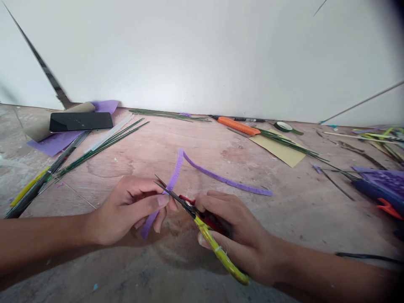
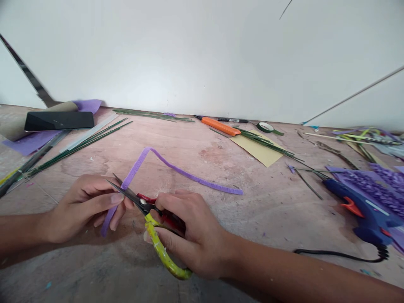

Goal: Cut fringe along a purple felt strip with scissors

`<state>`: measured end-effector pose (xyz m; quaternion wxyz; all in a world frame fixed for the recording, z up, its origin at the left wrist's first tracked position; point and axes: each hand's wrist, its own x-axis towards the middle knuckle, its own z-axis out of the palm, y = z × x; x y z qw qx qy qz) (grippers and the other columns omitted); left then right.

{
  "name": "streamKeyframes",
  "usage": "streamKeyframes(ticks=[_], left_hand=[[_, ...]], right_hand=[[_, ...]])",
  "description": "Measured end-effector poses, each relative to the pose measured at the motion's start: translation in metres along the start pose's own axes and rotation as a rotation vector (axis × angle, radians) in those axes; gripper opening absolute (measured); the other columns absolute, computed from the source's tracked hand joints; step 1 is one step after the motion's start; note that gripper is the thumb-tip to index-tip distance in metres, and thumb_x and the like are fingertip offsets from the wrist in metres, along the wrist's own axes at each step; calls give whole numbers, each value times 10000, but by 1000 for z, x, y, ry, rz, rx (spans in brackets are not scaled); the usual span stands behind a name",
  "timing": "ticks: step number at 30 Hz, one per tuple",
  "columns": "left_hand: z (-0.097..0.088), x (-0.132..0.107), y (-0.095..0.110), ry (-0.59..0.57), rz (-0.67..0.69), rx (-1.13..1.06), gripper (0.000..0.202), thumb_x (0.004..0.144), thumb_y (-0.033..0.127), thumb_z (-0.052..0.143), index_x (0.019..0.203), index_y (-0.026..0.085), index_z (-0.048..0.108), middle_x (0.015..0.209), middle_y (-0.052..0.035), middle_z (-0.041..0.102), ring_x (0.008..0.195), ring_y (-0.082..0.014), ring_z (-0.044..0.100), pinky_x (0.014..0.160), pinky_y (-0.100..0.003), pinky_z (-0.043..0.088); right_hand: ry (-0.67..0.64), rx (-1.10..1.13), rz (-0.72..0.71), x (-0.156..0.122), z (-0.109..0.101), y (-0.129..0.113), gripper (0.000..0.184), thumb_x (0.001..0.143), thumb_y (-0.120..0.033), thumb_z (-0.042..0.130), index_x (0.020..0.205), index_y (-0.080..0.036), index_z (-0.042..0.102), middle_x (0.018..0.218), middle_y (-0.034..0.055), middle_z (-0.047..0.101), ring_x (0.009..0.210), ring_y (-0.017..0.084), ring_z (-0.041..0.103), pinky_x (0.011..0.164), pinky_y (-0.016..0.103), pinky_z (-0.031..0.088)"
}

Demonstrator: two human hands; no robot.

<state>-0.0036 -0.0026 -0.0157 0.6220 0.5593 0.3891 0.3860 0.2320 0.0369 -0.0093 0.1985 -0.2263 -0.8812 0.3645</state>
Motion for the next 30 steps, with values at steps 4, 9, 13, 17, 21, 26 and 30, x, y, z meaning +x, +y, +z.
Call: streamKeyframes(ticks=[4, 9, 13, 17, 21, 26, 30], left_hand=[[0, 0, 1, -6, -12, -3, 269, 957, 335, 545, 888, 125, 698, 585, -7, 635, 403, -40, 474, 378, -122, 347], [0, 0, 1, -5, -3, 8, 284, 954, 346, 545, 867, 116, 687, 579, -12, 631, 396, -46, 466, 372, -134, 342], [0, 1, 2, 1, -4, 20, 295, 953, 346, 543, 852, 107, 682, 579, -15, 634, 395, -48, 472, 370, -136, 346], [0, 2, 3, -1, -3, 17, 288, 951, 335, 550, 831, 109, 682, 575, -12, 641, 392, -41, 466, 371, -127, 345], [0, 3, 3, 1, 5, 12, 282, 950, 320, 554, 825, 105, 686, 572, -14, 642, 396, -36, 457, 372, -122, 332], [0, 3, 2, 0, -10, -5, 275, 947, 330, 558, 841, 108, 681, 564, -13, 639, 387, -39, 442, 366, -125, 328], [-1, 1, 2, -27, -29, -8, 292, 950, 349, 548, 832, 114, 675, 563, -21, 645, 388, -50, 468, 369, -130, 341]], right_hand=[[17, -21, -6, 0, 1, -2, 229, 913, -299, 500, 742, -199, 384, 658, -39, 419, 602, 122, 368, 589, 275, 246], [19, -36, -33, 0, 1, -1, 233, 920, -299, 510, 745, -196, 395, 658, -40, 423, 597, 119, 368, 584, 271, 247], [13, -28, -48, -1, 1, 1, 221, 920, -278, 522, 753, -194, 404, 661, -39, 430, 603, 122, 373, 591, 269, 246], [11, -26, -40, -2, 2, 1, 219, 925, -269, 523, 753, -193, 412, 675, -33, 448, 614, 126, 377, 607, 272, 247], [7, -19, -44, -3, 1, 1, 222, 931, -264, 526, 748, -190, 425, 684, -29, 465, 616, 127, 377, 611, 271, 248], [8, -32, -29, -2, 2, 1, 237, 937, -298, 508, 744, -195, 418, 666, -32, 453, 609, 130, 386, 600, 272, 253], [23, -25, -51, -1, 3, 2, 239, 931, -309, 493, 741, -198, 400, 646, -39, 446, 575, 120, 378, 584, 271, 257]])
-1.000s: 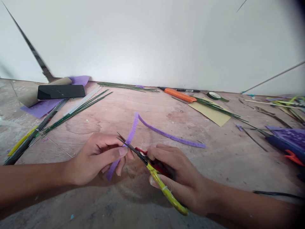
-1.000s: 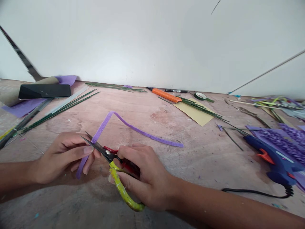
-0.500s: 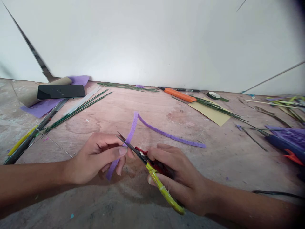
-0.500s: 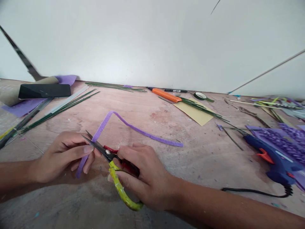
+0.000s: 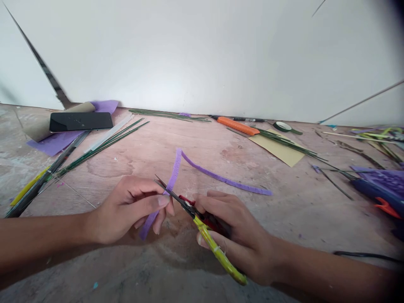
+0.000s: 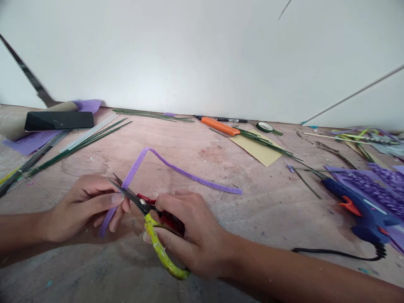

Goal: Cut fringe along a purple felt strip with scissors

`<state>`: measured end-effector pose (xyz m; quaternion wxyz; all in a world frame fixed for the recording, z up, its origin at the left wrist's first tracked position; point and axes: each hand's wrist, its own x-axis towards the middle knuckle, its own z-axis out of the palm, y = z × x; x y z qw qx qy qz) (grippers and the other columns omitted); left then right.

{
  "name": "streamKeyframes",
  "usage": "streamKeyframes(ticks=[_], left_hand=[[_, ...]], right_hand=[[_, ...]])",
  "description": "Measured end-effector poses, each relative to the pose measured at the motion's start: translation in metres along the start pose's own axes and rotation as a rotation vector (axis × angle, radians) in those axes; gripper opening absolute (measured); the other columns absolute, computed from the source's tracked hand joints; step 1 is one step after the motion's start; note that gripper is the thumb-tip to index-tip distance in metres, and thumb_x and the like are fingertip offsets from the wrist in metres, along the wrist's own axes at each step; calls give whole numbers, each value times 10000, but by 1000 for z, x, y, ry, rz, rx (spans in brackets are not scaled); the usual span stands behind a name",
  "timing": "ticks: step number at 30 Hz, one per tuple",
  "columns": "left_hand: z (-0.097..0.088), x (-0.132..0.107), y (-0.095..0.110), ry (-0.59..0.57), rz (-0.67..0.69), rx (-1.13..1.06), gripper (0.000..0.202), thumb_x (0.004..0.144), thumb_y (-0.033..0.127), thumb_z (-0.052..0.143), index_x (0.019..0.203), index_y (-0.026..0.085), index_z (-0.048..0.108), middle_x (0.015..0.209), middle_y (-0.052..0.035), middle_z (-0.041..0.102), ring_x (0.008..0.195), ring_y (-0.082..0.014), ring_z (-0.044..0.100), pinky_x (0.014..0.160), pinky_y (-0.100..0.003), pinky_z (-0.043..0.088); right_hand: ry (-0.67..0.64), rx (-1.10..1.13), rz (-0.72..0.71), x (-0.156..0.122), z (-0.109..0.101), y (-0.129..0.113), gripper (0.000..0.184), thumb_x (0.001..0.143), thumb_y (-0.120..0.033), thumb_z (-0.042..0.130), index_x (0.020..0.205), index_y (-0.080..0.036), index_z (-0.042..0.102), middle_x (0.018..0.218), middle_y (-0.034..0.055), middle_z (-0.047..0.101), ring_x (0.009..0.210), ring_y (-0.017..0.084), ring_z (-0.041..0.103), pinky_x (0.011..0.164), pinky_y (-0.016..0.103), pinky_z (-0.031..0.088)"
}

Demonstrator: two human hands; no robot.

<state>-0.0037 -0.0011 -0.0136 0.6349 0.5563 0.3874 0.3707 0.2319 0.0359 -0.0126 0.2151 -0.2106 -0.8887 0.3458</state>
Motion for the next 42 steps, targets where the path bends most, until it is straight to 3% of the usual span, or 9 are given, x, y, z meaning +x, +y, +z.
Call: streamKeyframes(ticks=[17, 23, 34, 42], left_hand=[[0, -1, 1, 10, 11, -5, 266, 944, 343, 556, 884, 113, 676, 599, -15, 643, 405, -41, 408, 384, -143, 311], [1, 0, -1, 43, 36, -7, 279, 956, 355, 538, 868, 121, 662, 592, -13, 631, 398, -47, 411, 366, -155, 280], [1, 0, 0, 49, 77, 20, 321, 967, 369, 526, 747, 142, 582, 587, 12, 613, 400, -27, 430, 369, -129, 283], [2, 3, 3, 42, 155, 87, 337, 971, 264, 522, 679, 124, 614, 551, 21, 589, 415, -16, 432, 395, -113, 310]], right_hand=[[22, -17, -7, 0, 0, -1, 264, 947, -331, 505, 736, -194, 425, 645, -38, 462, 583, 119, 376, 591, 272, 260], [39, -42, 54, 1, -2, -6, 314, 929, -387, 505, 706, -200, 386, 614, -41, 418, 569, 121, 375, 559, 273, 248], [66, -106, -28, 0, 1, -1, 219, 891, -284, 536, 756, -205, 383, 637, -50, 437, 560, 120, 371, 579, 272, 247], [50, -141, -22, -2, 0, -4, 176, 910, -246, 553, 794, -203, 429, 666, -41, 471, 594, 129, 388, 609, 271, 272]])
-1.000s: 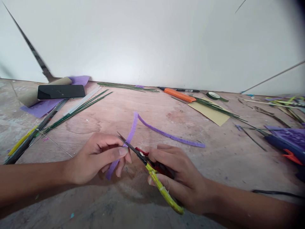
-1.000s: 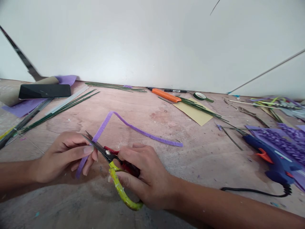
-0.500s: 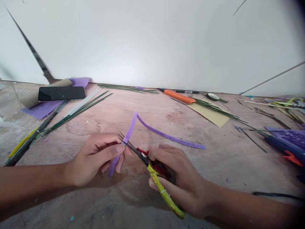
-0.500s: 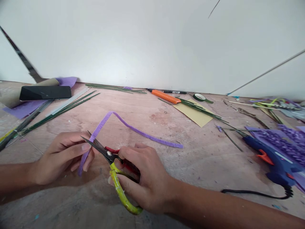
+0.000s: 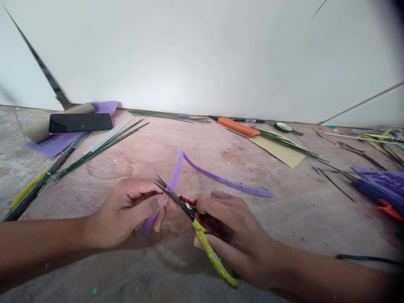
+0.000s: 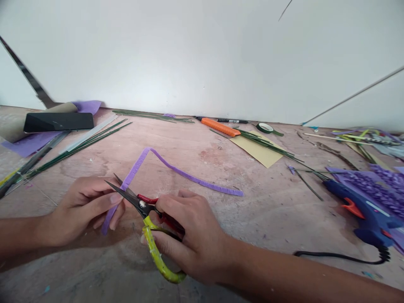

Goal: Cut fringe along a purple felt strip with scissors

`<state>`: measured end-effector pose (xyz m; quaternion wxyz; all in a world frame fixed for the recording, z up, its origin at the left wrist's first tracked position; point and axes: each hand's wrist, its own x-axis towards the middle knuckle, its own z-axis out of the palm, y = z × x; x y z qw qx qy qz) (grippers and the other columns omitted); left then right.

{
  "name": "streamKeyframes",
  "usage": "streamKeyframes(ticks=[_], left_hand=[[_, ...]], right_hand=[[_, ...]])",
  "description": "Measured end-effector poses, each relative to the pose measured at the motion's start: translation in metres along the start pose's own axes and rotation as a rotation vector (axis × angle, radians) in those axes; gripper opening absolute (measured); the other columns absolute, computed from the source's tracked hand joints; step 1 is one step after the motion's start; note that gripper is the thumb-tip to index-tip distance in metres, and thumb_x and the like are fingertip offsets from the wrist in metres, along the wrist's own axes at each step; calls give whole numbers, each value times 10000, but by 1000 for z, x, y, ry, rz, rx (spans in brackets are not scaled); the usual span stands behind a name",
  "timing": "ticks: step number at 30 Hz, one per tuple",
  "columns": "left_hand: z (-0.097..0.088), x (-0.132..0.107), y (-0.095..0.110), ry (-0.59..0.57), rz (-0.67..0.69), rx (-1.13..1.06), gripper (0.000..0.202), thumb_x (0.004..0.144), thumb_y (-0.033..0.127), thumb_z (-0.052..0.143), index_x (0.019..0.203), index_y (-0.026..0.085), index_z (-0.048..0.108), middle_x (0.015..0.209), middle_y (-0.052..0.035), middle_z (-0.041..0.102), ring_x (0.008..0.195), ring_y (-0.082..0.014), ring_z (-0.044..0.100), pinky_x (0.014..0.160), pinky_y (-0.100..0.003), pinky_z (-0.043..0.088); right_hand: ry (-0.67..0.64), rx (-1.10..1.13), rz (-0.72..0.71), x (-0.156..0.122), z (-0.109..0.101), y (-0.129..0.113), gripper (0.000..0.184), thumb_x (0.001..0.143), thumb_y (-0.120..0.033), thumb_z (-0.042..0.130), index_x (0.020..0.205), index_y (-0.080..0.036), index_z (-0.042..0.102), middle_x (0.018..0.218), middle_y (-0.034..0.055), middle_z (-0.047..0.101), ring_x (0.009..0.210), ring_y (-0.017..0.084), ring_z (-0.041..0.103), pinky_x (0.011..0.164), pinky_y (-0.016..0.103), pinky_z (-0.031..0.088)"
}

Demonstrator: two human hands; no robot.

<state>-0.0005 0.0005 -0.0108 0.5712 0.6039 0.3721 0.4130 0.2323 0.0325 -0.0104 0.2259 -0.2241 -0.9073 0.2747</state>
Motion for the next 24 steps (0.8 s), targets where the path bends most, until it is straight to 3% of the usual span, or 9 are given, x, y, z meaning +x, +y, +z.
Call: streamKeyframes(ticks=[6, 24], left_hand=[[0, -1, 0, 9, -12, 5, 259, 968, 240, 518, 795, 135, 678, 557, 25, 606, 423, -21, 454, 382, -97, 308], [-1, -3, -2, -12, -80, -29, 275, 962, 332, 538, 870, 123, 692, 566, 9, 610, 408, -31, 442, 376, -115, 320]], right_hand=[[-34, 40, -4, 1, -1, 1, 207, 907, -225, 534, 756, -202, 394, 666, -47, 464, 587, 121, 361, 613, 275, 258], [-11, 74, -9, 0, 1, 2, 220, 921, -245, 534, 752, -201, 401, 648, -45, 449, 580, 119, 369, 600, 272, 262]])
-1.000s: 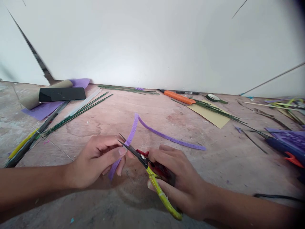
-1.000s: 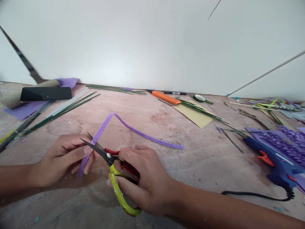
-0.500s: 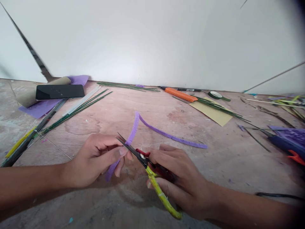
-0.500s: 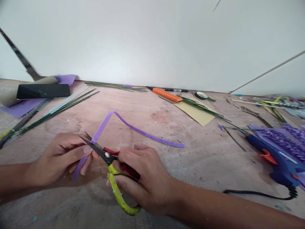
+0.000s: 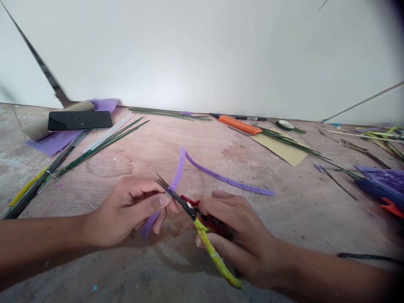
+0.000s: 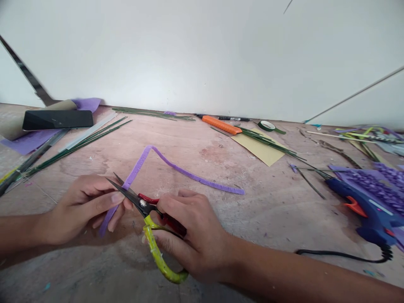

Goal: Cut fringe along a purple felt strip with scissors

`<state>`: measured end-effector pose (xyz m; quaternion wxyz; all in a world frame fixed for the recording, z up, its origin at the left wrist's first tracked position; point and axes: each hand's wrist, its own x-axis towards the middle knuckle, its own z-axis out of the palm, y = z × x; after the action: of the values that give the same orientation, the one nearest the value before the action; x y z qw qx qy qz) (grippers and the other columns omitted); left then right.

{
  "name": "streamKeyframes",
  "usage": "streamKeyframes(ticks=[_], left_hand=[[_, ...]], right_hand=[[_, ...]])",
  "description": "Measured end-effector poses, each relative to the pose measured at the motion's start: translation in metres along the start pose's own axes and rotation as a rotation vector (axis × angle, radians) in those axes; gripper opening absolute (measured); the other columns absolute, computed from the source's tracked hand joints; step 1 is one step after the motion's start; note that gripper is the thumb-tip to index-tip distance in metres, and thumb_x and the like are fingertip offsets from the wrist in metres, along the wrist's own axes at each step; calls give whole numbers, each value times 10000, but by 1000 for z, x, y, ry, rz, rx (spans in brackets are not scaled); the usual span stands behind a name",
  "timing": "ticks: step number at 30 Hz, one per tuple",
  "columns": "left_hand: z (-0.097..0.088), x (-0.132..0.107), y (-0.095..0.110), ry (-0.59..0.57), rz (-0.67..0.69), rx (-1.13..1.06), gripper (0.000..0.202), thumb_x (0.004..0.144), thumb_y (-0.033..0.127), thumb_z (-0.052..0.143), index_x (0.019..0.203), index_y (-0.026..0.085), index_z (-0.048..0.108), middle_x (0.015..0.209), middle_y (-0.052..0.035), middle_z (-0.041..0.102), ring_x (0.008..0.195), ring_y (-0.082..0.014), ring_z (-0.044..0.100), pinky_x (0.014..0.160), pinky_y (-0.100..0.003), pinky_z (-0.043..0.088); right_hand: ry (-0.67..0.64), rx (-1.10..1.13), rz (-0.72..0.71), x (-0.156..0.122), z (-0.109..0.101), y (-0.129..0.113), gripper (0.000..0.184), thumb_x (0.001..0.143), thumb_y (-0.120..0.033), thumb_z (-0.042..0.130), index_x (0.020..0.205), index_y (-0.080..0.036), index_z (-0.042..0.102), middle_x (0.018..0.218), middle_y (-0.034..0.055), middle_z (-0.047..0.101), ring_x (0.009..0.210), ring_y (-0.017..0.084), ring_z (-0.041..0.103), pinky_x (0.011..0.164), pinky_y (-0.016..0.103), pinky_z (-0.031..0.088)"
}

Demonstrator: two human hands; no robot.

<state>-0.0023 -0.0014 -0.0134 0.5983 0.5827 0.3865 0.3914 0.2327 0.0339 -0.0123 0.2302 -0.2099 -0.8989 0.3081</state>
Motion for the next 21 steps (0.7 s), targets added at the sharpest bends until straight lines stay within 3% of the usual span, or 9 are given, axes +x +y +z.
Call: streamKeyframes(ticks=[4, 9, 21], left_hand=[[0, 0, -1, -2, -49, -24, 284, 960, 363, 539, 861, 132, 672, 582, 5, 618, 411, -35, 425, 378, -128, 304], [0, 0, 0, 40, -9, -19, 278, 961, 359, 537, 827, 144, 650, 578, 11, 620, 386, -32, 394, 362, -139, 279], [-1, -1, -1, 11, 22, 11, 310, 962, 337, 540, 763, 132, 661, 583, 4, 616, 415, -33, 433, 384, -134, 309]], right_hand=[[31, -2, 33, -1, 1, 1, 239, 935, -282, 522, 738, -198, 415, 636, -40, 442, 580, 125, 383, 588, 284, 251], [4, -28, 66, 0, 0, -1, 245, 914, -292, 519, 728, -202, 387, 624, -45, 425, 560, 125, 361, 566, 286, 230], [-3, -67, 4, -1, 1, 3, 218, 912, -259, 534, 763, -207, 384, 645, -50, 434, 569, 126, 362, 589, 283, 241]])
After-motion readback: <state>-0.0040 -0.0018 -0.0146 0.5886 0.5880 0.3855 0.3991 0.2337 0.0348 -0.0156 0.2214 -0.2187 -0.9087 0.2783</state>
